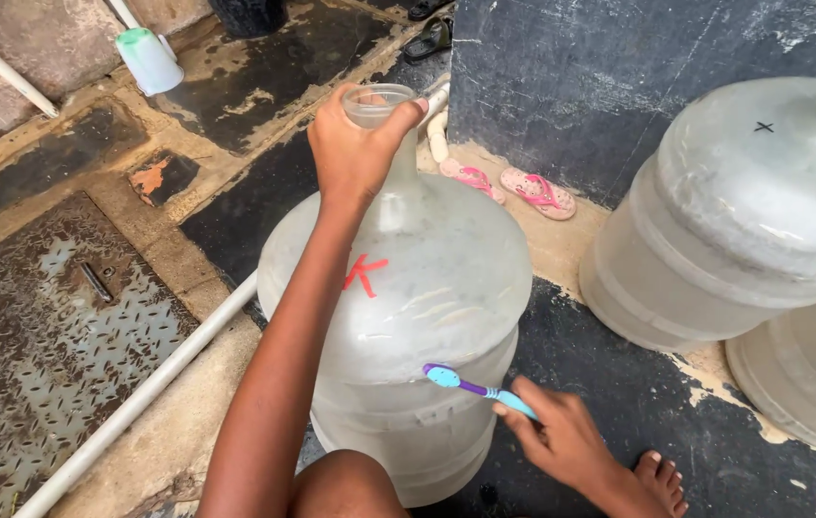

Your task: Cleaning the neck and exterior of large water carboys using a toothbrush.

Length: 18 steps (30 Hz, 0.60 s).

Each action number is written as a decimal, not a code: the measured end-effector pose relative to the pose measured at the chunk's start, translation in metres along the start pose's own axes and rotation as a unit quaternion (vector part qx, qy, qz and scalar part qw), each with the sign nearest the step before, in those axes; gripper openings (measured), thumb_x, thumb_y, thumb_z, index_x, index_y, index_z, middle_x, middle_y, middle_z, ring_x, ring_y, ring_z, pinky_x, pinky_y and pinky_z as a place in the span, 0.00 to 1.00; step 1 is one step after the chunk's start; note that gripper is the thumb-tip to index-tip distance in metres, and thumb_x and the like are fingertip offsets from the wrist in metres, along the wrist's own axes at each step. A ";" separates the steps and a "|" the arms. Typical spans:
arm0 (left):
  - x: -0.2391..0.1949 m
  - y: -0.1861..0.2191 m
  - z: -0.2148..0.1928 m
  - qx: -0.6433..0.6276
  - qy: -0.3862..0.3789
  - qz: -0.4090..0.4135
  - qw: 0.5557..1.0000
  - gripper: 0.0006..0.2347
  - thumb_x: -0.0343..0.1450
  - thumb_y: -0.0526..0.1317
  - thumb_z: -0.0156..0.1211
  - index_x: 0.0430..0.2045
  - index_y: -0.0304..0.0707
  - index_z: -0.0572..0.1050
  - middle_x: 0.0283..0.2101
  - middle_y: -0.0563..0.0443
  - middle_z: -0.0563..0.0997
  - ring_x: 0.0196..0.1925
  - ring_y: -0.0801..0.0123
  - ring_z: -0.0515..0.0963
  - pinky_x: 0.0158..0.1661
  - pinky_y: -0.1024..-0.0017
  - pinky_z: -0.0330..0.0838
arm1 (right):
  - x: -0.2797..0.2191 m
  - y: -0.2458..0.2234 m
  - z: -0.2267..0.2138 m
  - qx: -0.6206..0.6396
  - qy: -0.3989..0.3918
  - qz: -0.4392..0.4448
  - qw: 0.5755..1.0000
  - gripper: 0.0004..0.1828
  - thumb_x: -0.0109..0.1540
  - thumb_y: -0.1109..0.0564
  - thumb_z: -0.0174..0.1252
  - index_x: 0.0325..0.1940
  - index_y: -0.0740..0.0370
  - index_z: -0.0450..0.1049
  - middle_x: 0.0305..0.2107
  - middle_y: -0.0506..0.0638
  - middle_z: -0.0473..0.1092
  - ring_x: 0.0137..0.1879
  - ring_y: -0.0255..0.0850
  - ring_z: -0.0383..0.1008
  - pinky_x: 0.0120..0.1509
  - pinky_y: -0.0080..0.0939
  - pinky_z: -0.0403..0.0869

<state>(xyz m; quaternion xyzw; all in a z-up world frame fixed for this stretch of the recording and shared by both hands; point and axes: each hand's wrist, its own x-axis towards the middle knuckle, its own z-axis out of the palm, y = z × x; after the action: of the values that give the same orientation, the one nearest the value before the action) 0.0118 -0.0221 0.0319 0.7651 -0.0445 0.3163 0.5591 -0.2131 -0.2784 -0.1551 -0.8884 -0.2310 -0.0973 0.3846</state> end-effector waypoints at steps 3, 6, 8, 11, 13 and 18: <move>0.001 -0.003 -0.001 0.006 0.013 -0.005 1.000 0.19 0.56 0.52 0.73 0.21 0.33 0.78 0.26 0.49 0.84 0.29 0.69 0.83 0.36 0.71 0.77 | 0.000 0.004 0.002 0.055 -0.044 0.088 0.994 0.16 0.64 0.50 0.59 0.30 0.63 0.66 0.11 0.54 0.65 0.14 0.42 0.63 0.21 0.46 0.61; 0.003 0.000 -0.004 -0.011 0.017 -0.011 1.000 0.19 0.56 0.53 0.73 0.22 0.34 0.79 0.27 0.49 0.85 0.29 0.70 0.84 0.35 0.72 0.77 | -0.004 0.004 0.019 0.117 -0.022 0.139 0.983 0.16 0.66 0.49 0.54 0.31 0.62 0.67 0.11 0.51 0.64 0.15 0.38 0.62 0.21 0.43 0.60; 0.005 0.000 -0.006 -0.003 0.021 -0.030 0.999 0.18 0.56 0.52 0.73 0.21 0.34 0.79 0.26 0.50 0.85 0.28 0.71 0.84 0.34 0.72 0.77 | -0.007 0.001 0.044 0.183 0.061 0.152 0.969 0.15 0.67 0.48 0.51 0.37 0.63 0.71 0.14 0.46 0.66 0.20 0.34 0.64 0.23 0.40 0.61; 0.005 -0.008 -0.011 -0.008 0.013 -0.011 1.000 0.18 0.57 0.52 0.73 0.22 0.34 0.78 0.27 0.49 0.84 0.29 0.70 0.83 0.35 0.72 0.77 | -0.008 0.037 0.074 0.211 0.141 0.184 0.950 0.18 0.69 0.47 0.49 0.36 0.64 0.71 0.17 0.43 0.65 0.23 0.33 0.63 0.25 0.38 0.61; 0.004 -0.007 -0.013 -0.016 0.015 -0.006 1.000 0.18 0.57 0.52 0.73 0.23 0.34 0.79 0.27 0.50 0.85 0.29 0.71 0.84 0.35 0.72 0.78 | -0.016 0.039 0.084 0.220 0.150 0.187 0.946 0.19 0.70 0.47 0.49 0.32 0.64 0.69 0.17 0.43 0.64 0.24 0.33 0.62 0.26 0.38 0.60; 0.007 -0.016 -0.011 0.005 0.027 0.012 1.000 0.19 0.58 0.52 0.75 0.22 0.32 0.79 0.28 0.49 0.84 0.30 0.70 0.83 0.36 0.72 0.77 | -0.020 0.010 0.090 0.138 0.128 0.065 0.980 0.18 0.70 0.47 0.52 0.37 0.67 0.70 0.19 0.45 0.64 0.27 0.33 0.63 0.31 0.37 0.63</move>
<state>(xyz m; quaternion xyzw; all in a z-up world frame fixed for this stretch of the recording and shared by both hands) 0.0196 -0.0049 0.0248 0.7583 -0.0367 0.3439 0.5527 -0.2260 -0.2259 -0.2300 -0.8202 -0.1327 -0.1523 0.5352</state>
